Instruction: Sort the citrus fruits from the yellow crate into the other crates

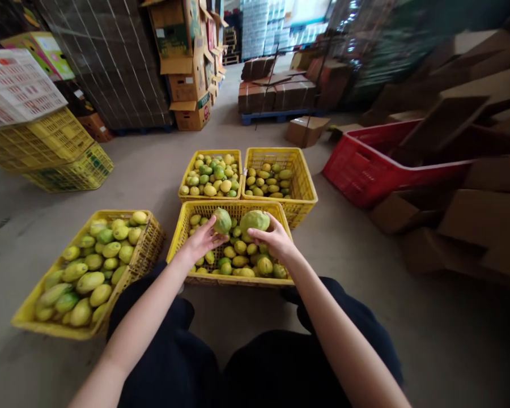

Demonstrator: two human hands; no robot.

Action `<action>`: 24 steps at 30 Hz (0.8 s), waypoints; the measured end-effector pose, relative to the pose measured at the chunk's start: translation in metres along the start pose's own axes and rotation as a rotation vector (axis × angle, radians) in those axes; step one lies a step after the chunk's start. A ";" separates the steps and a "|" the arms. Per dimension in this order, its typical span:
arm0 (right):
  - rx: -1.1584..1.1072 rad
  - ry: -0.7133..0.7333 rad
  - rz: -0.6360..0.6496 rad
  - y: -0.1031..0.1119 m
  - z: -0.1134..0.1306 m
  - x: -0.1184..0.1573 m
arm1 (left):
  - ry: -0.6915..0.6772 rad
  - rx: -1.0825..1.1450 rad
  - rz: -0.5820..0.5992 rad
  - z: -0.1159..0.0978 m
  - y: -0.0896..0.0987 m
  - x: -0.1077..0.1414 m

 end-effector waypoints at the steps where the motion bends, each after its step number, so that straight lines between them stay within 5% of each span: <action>1: 0.001 -0.003 0.031 -0.001 0.001 -0.003 | 0.002 0.016 -0.006 0.003 -0.001 -0.002; 10: -0.135 0.031 0.103 -0.008 0.009 -0.020 | -0.135 0.051 0.026 -0.033 -0.022 0.005; 24: -0.280 -0.047 0.214 -0.028 -0.010 -0.021 | -0.040 -0.074 0.038 -0.024 -0.036 0.001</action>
Point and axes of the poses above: each hand's wrist, its own x-axis away from the middle knuckle, its own y-axis out of the back of the hand, z = x × y, the point moved 10 cm from there along -x, towards the middle knuckle, and after that the axes turned 12 degrees about z, right-handed, at the moved point
